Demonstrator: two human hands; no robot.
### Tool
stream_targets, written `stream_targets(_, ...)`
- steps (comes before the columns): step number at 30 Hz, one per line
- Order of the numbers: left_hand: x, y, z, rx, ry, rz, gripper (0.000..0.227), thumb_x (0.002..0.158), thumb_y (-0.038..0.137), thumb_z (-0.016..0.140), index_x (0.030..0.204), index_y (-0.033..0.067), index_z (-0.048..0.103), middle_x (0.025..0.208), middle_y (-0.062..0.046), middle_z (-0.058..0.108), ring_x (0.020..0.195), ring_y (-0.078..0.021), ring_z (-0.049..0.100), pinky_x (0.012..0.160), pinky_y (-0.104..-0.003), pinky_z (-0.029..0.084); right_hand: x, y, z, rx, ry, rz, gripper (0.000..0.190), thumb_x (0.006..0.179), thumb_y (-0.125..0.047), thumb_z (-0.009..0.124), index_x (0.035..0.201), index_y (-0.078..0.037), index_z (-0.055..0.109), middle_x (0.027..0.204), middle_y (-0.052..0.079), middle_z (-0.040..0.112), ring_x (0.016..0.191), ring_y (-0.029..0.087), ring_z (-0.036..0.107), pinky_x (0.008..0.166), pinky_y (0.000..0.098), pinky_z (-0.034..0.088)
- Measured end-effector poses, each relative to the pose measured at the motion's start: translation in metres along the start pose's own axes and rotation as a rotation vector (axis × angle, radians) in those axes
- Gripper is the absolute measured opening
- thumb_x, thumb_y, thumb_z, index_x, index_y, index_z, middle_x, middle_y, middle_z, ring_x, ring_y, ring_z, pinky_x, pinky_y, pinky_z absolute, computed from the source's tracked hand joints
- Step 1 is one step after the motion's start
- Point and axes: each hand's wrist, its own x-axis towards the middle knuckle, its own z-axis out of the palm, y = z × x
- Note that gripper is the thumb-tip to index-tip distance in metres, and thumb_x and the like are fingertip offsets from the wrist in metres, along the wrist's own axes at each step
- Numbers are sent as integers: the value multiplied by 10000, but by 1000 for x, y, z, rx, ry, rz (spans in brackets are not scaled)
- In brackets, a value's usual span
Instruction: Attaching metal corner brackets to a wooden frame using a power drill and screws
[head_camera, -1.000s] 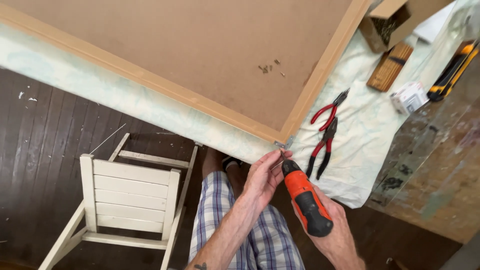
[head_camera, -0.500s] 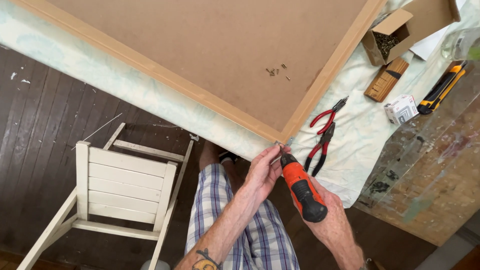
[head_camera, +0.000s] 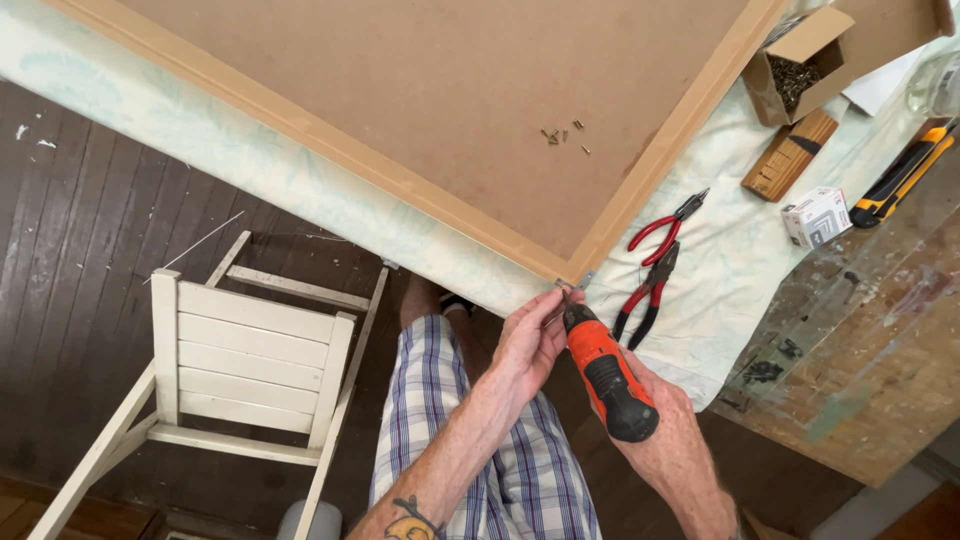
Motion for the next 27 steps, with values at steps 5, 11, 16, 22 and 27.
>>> stream_targets(5,-8,4,6,-1,21,-17,196,976,76,659,1143,-20,693,1108,-203,748,982,-224,720,909,-332,610,1,2,0,-21,-3,-24,679,876,-188,542,1527,-377,497,958,50,792,816,296,721,809,384,558)
stream_targets(11,-5,0,3,-24,5,-15,177,980,90,658,1123,-7,696,1109,-189,750,984,-211,717,909,-337,611,6,10,1,-14,4,-58,629,882,-180,582,1489,-337,538,945,45,798,832,275,745,822,377,576)
stream_targets(16,-3,-3,1,-46,-3,-9,177,982,94,656,1120,-10,696,1120,-194,749,998,-215,718,907,-341,613,5,5,-5,-42,3,-74,668,871,-131,547,1501,-352,530,945,53,801,825,292,739,813,381,569)
stream_targets(22,0,-5,-1,-34,-10,-1,183,973,112,673,1114,-1,698,1114,-189,753,995,-210,716,893,-334,612,5,-5,-14,-116,-24,-25,468,880,-216,574,1337,-315,590,910,63,777,850,309,712,805,388,537)
stream_targets(27,-2,17,-13,518,133,95,352,883,179,770,1186,4,731,1047,-175,762,838,-228,747,787,-299,656,10,-6,-15,-185,7,-46,273,874,-281,652,1140,-222,644,857,100,774,813,359,692,769,415,522)
